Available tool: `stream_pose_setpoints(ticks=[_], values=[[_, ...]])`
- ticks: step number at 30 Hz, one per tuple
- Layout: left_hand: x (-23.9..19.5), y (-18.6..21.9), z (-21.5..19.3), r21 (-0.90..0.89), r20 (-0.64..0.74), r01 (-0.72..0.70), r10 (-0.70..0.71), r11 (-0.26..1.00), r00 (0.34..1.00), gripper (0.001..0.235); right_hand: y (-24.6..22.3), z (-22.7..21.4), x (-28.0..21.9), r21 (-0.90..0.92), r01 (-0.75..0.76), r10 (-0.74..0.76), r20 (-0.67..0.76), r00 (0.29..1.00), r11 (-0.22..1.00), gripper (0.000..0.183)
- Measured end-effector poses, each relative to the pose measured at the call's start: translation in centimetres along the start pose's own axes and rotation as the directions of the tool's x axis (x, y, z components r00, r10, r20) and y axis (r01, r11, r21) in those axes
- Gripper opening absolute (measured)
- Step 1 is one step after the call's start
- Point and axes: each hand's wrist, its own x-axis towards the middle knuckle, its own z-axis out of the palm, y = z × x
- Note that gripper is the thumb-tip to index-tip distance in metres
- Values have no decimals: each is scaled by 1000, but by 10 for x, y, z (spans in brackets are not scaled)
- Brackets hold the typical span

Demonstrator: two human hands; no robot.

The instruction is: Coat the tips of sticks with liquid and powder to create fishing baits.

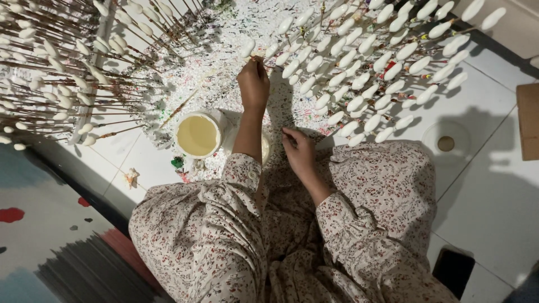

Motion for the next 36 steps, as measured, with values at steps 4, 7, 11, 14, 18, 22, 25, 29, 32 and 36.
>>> stream_pose_setpoints(ticks=[4, 7, 11, 14, 18, 22, 25, 29, 32, 36], values=[[2, 4, -4, -18, 19, -1, 1, 1000, 1000, 10, -1, -2, 1, 0, 2, -2, 6, 1000, 1000, 30], [4, 1, 0, -16, -10, -18, 18, 1000, 1000, 9, -2, -1, 1, 24, -10, 10, -5, 1000, 1000, 30], [3, -1, 2, 12, 22, 5, -6, 1000, 1000, 10, -7, -5, 0, 21, 7, -6, -4, 1000, 1000, 31], [3, -2, 2, 0, 13, -7, 7, 1000, 1000, 10, -6, -5, 0, 27, 5, -5, 1, 1000, 1000, 32], [3, -9, 2, 21, 12, -122, 121, 992, 993, 9, -5, -9, -1, 156, -9, -3, 76, 997, 988, 30], [1, -13, 5, 17, 29, -111, 111, 994, 993, 11, -6, -9, 0, 154, 6, -16, 64, 998, 988, 29], [2, -6, 0, 34, 83, -88, 85, 996, 993, 11, -1, -7, -2, 133, -10, 1, 65, 998, 991, 29], [3, 7, -9, 25, 45, -37, 36, 999, 998, 15, -9, -6, 1, 197, -34, 17, 87, 996, 980, 30], [-2, 9, -10, -2, 14, 8, -8, 1000, 1000, 14, -13, -9, 0, 188, -36, 18, 98, 995, 981, 30], [-5, 1, -7, -47, 6, 94, -94, 994, 996, 13, -9, -8, 2, 175, -32, 14, 99, 995, 984, 30]])
